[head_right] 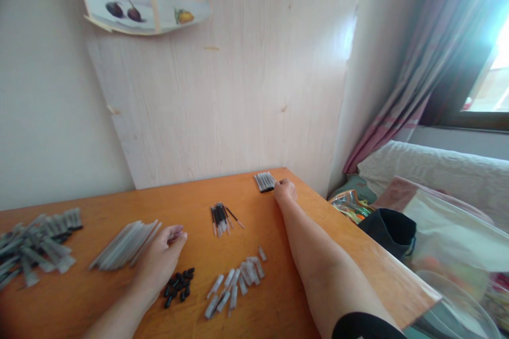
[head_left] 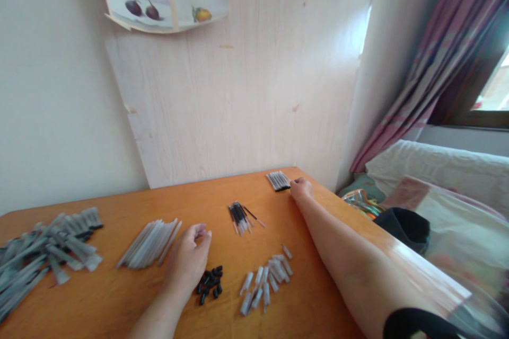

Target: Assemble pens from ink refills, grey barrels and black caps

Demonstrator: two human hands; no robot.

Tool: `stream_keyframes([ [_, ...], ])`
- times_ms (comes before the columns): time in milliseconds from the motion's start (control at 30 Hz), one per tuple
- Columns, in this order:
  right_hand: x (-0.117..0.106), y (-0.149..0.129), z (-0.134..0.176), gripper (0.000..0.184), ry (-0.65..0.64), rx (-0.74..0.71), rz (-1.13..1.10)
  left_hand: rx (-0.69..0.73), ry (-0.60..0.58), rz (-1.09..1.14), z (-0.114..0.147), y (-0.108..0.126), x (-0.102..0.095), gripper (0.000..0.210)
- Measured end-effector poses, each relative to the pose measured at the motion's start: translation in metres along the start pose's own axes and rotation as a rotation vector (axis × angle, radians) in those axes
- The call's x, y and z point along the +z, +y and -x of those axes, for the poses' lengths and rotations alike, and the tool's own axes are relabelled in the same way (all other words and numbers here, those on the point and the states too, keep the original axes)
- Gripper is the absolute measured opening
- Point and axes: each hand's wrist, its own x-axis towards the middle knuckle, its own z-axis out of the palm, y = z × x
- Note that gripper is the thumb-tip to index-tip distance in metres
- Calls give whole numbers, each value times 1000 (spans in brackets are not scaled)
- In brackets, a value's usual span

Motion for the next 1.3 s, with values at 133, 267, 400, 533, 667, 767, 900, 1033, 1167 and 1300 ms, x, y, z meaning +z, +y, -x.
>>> stream_keyframes([
  [133, 4, -2, -3, 30, -1, 2, 27, -14, -17, -13, 1, 2, -2, 41],
  [267, 5, -2, -4, 31, -9, -4, 46, -18, -30, -8, 1, 3, -2, 41],
  [400, 5, -1, -4, 29, -24, -14, 59, -17, -35, -6, 1, 2, -2, 40],
  [533, 5, 0, -3, 29, -36, -26, 69, -5, -26, -8, 0, 1, -2, 41],
  [667, 7, 0, -4, 27, -38, -35, 80, -6, -27, -6, 1, 0, -1, 41],
  [767, 8, 2, -5, 26, -37, -43, 81, -7, -29, -5, 1, 0, -1, 41],
  [900, 8, 3, -4, 27, -30, -59, 68, -5, -32, -3, 1, -1, -1, 42],
  [1033, 10, 5, -6, 27, -24, -66, 47, -13, -30, -7, 0, -2, 0, 42],
  [1167, 12, 9, -11, 30, -3, -62, 11, -11, -26, -4, 1, 0, 0, 42],
  [1300, 13, 13, -15, 37, 50, -37, -36, -11, -19, 10, 2, 2, 0, 42],
])
